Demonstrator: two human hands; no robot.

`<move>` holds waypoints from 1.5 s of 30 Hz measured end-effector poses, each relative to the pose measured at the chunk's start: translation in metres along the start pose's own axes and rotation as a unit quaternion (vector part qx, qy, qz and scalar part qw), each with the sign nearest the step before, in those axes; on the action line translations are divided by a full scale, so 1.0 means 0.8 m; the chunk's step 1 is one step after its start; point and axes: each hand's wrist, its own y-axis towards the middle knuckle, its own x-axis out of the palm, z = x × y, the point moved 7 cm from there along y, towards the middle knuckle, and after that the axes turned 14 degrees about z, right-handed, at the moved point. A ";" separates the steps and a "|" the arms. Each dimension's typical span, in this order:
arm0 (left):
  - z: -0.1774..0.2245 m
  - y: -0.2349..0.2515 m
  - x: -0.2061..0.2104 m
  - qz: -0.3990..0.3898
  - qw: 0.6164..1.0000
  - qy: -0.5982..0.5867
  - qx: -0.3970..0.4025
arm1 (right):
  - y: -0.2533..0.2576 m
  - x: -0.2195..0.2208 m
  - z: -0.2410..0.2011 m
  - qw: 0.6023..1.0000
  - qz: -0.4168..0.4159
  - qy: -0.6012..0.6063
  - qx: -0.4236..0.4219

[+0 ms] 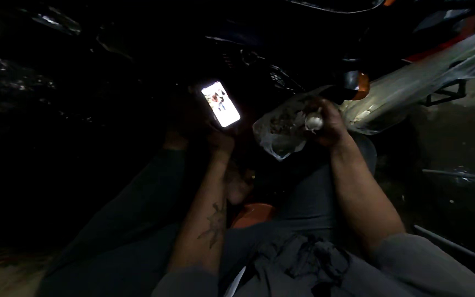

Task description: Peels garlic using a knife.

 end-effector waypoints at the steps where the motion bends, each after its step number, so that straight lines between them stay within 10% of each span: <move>1: -0.007 0.008 0.002 0.008 1.000 -0.022 -0.009 | -0.001 0.000 0.000 1.000 -0.008 0.012 0.003; 11: -0.082 -0.001 -0.019 0.161 0.922 -0.316 0.156 | -0.011 0.012 -0.005 0.995 -0.078 0.057 -0.021; 16: -0.102 -0.083 -0.040 -0.147 0.716 -0.671 0.122 | -0.020 0.017 -0.001 0.989 -0.120 0.086 0.000; 22: -0.076 -0.144 -0.018 -0.377 0.591 -0.701 0.131 | -0.023 0.012 -0.005 0.994 -0.106 0.011 -0.033; 33: 0.002 -0.151 -0.011 -0.313 0.673 -0.651 0.158 | -0.002 0.009 -0.003 0.994 -0.059 0.079 -0.055; 40: 0.004 -0.154 -0.005 -0.250 0.787 -0.542 0.156 | -0.006 0.014 -0.010 0.988 -0.079 0.095 -0.091; 45: 0.012 -0.161 -0.005 -0.093 0.913 -0.259 0.300 | -0.008 0.018 -0.013 0.984 -0.099 0.128 -0.080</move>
